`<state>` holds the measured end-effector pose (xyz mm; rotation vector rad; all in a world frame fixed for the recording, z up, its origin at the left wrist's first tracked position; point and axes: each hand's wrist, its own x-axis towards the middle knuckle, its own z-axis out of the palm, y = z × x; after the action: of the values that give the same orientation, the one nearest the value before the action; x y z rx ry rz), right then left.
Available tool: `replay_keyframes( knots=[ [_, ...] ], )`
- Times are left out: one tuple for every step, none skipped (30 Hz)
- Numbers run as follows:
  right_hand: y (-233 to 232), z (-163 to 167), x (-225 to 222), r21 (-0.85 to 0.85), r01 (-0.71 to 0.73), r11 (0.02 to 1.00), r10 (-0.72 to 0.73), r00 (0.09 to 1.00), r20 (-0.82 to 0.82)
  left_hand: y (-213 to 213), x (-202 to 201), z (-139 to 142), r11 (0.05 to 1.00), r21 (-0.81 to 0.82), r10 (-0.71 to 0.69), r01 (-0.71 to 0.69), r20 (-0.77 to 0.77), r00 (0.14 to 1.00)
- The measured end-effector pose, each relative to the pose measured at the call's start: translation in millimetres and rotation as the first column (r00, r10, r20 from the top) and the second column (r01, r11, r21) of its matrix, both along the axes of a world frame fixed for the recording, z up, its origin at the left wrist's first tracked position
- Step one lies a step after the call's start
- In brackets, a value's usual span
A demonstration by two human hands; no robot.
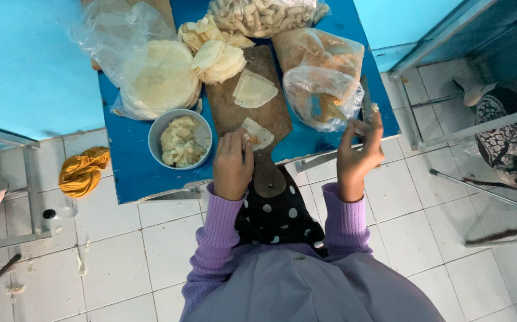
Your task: The person sits at a blue table and shapes thin dough pieces by hand, pinching and folding each piece and arranging the shaped pieces on a wooden board. They occasionally reach into a plastic bag of dough pieces and dip a hand into a bowl of dough mixture while working.
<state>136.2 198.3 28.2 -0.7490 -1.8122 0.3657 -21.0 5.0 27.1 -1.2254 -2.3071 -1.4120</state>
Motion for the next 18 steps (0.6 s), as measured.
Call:
replay_keyframes(
  knots=[
    [0.7,4.0,-1.4,0.064,-0.006,0.998,-0.001,0.995,0.102,0.3,0.5,0.1,1.000,0.021,-0.008,0.009,-0.007,1.000],
    [-1.6,6.3,-4.7,0.127,-0.020,0.992,-0.006,0.979,0.203,0.4,0.8,0.0,0.999,0.042,-0.014,0.015,-0.015,1.000],
    [-8.2,6.3,-9.2,0.116,-0.040,0.992,0.018,0.983,0.183,0.3,0.8,-0.3,0.998,0.062,-0.020,0.021,-0.024,1.000],
    [-17.6,5.0,-13.5,0.106,-0.059,0.993,0.042,0.986,0.164,0.0,0.9,-0.8,0.998,0.060,-0.023,0.024,-0.015,1.000],
    [-26.2,3.4,-18.1,0.097,-0.080,0.992,0.066,0.987,0.144,0.4,0.9,-1.7,0.998,0.059,-0.025,0.026,-0.005,1.000],
    [-35.2,1.2,-22.8,0.063,-0.170,0.983,0.158,0.973,0.166,0.6,0.4,-2.6,0.998,0.057,-0.029,0.029,0.004,1.000],
    [-44.4,-1.6,-27.7,0.025,-0.255,0.967,0.246,0.951,0.186,0.3,-0.3,-3.7,0.998,0.046,-0.030,0.030,0.009,1.000],
    [-52.4,-5.0,-34.9,-0.066,-0.302,0.951,0.309,0.930,0.200,0.3,-0.9,-4.9,0.999,0.035,-0.033,0.033,0.015,0.999],
    [-58.7,-7.9,-42.3,-0.155,-0.344,0.926,0.371,0.905,0.207,0.9,-1.6,-5.8,0.999,0.025,-0.038,0.037,0.020,0.999],
    [-62.8,-10.0,-48.2,-0.117,-0.342,0.932,0.361,0.900,0.247,1.2,-1.7,-6.5,0.999,0.030,-0.037,0.037,0.014,0.999],
    [-65.0,-11.7,-54.1,-0.077,-0.343,0.936,0.351,0.892,0.286,1.9,-1.7,-7.2,0.999,0.038,-0.033,0.033,0.009,0.999],
    [-66.6,-13.0,-58.1,-0.038,-0.346,0.937,0.339,0.883,0.325,1.9,-1.9,-7.8,0.999,0.044,-0.028,0.028,0.003,1.000],
    [-67.6,-14.1,-60.8,-0.068,-0.347,0.935,0.351,0.883,0.311,1.8,-2.3,-8.2,0.998,0.046,-0.031,0.030,0.006,1.000],
    [-67.3,-15.0,-63.6,-0.094,-0.351,0.932,0.362,0.883,0.298,2.5,-2.7,-8.5,0.998,0.051,-0.031,0.031,0.008,0.999],
    [-66.9,-16.0,-65.6,-0.121,-0.354,0.927,0.374,0.883,0.285,2.7,-2.9,-8.8,0.998,0.055,-0.032,0.031,0.010,0.999],
    [-67.2,-17.2,-67.0,-0.139,-0.347,0.928,0.373,0.885,0.279,1.9,-2.9,-9.0,0.998,0.052,-0.036,0.036,0.002,0.999],
    [-66.6,-18.5,-68.5,-0.155,-0.340,0.928,0.371,0.887,0.274,1.7,-3.2,-9.4,0.998,0.050,-0.040,0.040,-0.007,0.999],
    [-66.2,-19.7,-69.8,-0.170,-0.334,0.927,0.369,0.890,0.269,1.7,-3.6,-9.7,0.998,0.049,-0.044,0.044,-0.016,0.999]
  ],
)
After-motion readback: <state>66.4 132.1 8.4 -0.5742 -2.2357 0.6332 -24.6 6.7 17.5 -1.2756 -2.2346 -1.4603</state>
